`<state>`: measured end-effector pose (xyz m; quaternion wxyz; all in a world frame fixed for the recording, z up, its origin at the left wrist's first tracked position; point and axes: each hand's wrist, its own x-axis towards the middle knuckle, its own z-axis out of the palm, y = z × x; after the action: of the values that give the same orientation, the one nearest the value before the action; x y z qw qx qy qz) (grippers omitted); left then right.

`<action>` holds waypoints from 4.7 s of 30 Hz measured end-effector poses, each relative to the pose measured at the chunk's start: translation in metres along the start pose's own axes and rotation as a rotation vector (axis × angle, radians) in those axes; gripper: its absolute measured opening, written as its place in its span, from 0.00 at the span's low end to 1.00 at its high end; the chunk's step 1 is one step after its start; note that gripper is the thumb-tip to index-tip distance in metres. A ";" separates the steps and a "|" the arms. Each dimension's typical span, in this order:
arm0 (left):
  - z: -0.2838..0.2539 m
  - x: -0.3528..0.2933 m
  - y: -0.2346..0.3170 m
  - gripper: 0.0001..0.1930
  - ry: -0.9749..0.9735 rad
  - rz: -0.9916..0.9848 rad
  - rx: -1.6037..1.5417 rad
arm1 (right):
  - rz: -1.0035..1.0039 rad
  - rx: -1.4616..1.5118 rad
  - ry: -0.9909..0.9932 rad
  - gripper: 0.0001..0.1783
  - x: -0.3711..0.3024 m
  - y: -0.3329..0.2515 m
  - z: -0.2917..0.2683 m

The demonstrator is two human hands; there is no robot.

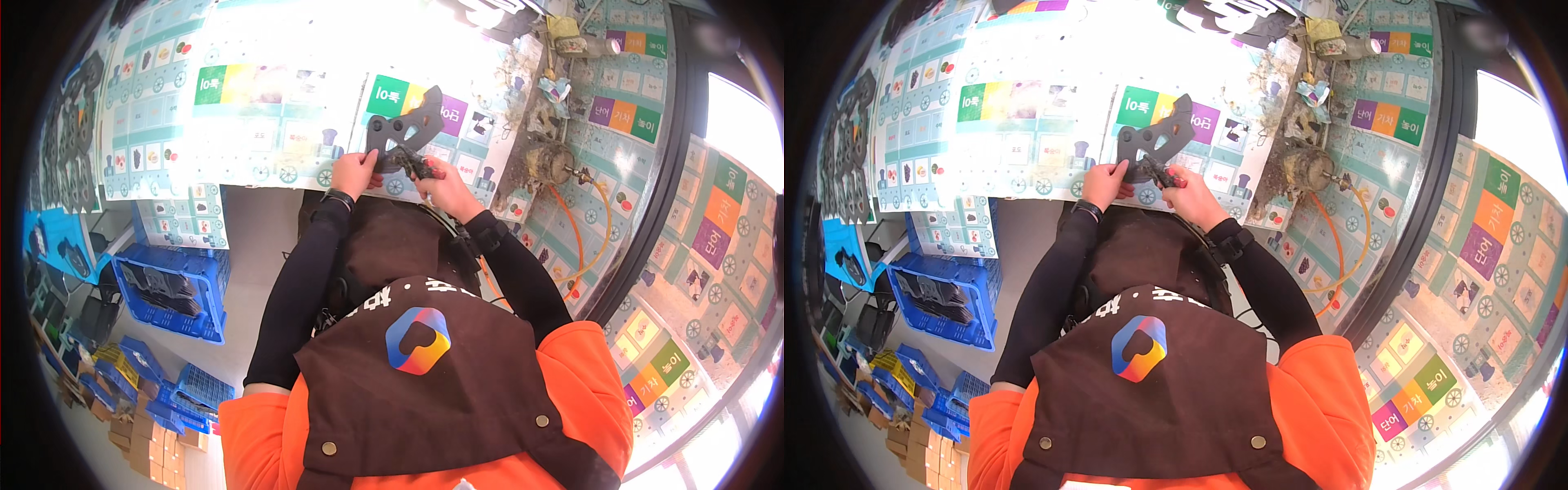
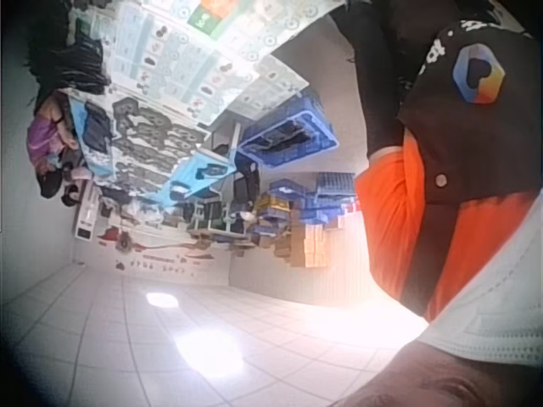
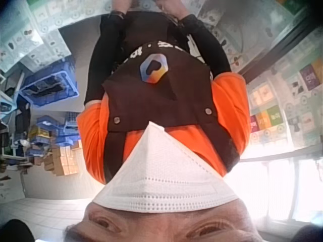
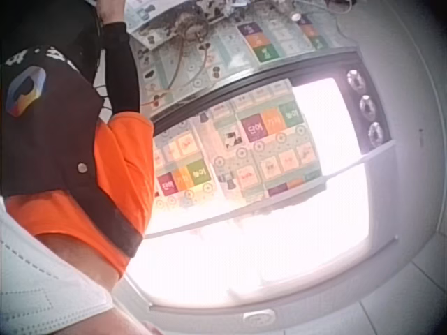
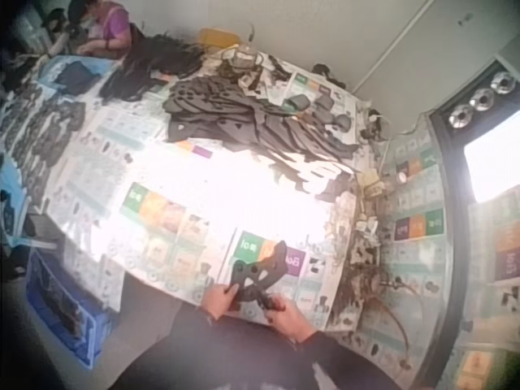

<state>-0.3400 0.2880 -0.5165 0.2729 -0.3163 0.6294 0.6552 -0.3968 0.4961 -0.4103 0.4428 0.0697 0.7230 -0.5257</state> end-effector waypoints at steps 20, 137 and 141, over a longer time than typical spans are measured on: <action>-0.001 -0.001 0.006 0.24 -0.030 -0.024 0.020 | 0.031 0.000 0.099 0.08 0.001 -0.002 -0.018; -0.002 0.004 0.002 0.32 -0.034 -0.010 -0.020 | 0.043 0.017 0.045 0.07 0.008 -0.029 -0.003; -0.009 0.002 0.002 0.33 -0.020 -0.001 -0.034 | 0.096 -0.072 -0.007 0.10 0.006 -0.031 0.001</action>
<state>-0.3426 0.2792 -0.5166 0.2741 -0.3145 0.6153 0.6689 -0.4173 0.4800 -0.3932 0.4725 0.0867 0.7356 -0.4777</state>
